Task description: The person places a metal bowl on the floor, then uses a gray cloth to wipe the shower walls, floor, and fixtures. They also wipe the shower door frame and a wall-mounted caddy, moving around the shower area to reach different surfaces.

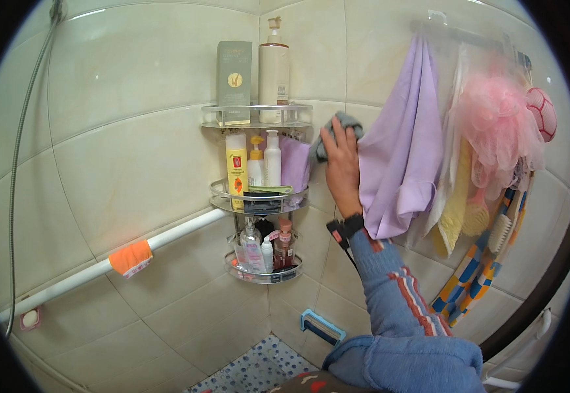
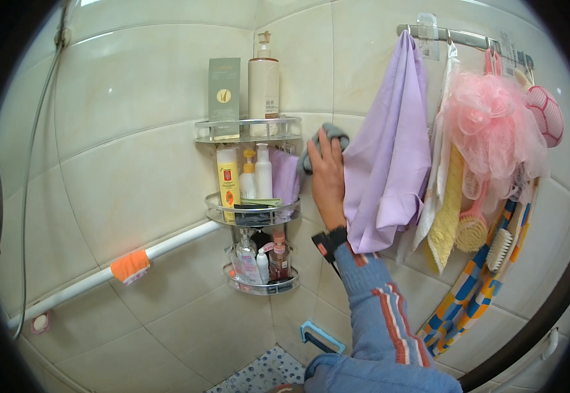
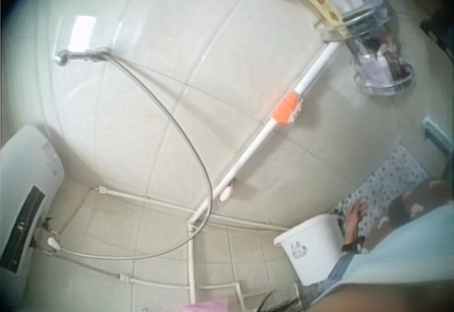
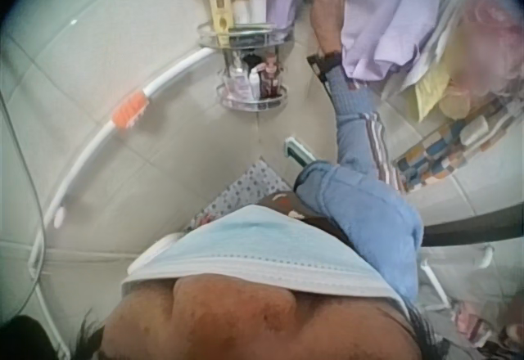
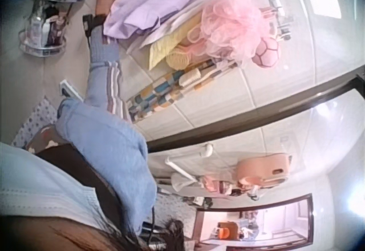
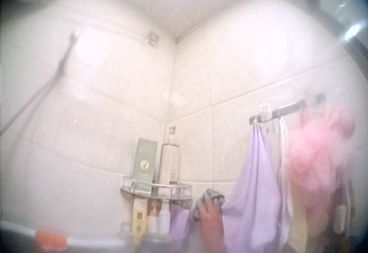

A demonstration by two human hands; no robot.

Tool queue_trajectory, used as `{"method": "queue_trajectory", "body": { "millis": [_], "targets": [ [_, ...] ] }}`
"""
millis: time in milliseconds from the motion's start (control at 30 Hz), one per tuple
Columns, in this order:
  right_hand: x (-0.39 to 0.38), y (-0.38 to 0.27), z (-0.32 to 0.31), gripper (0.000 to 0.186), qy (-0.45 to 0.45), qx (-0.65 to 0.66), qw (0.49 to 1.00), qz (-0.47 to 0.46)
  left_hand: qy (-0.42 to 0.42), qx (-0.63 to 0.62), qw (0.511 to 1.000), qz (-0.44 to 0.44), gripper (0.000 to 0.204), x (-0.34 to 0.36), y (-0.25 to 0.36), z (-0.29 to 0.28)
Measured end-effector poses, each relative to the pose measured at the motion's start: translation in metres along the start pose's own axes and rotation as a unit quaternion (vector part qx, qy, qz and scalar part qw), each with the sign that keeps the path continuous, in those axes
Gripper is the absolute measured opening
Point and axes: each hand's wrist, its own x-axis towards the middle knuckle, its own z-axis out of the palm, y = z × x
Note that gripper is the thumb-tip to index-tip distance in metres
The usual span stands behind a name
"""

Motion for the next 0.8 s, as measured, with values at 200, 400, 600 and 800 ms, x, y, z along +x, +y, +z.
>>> {"method": "queue_trajectory", "body": {
  "millis": [200, 400, 600, 800],
  "targets": [
    [-0.007, -0.008, -0.012, 0.06, 0.034, -0.026, 0.999, 0.031, 0.026, -0.04, 0.999, 0.01, 0.057, -0.006, -0.022, -0.006],
    [-0.063, -0.008, -0.02, 0.056, 0.03, -0.019, 0.999, 0.039, 0.013, -0.054, 0.997, -0.055, 0.055, -0.007, -0.029, -0.004],
    [-0.075, -0.028, -0.031, 0.057, 0.058, 0.138, 0.979, 0.142, 0.044, -0.02, 0.997, -0.06, 0.052, 0.011, -0.016, 0.006],
    [0.008, -0.115, -0.027, 0.064, 0.213, 0.362, 0.897, 0.138, -0.059, -0.008, 0.998, -0.029, 0.052, 0.057, -0.028, 0.005]
  ]
}}
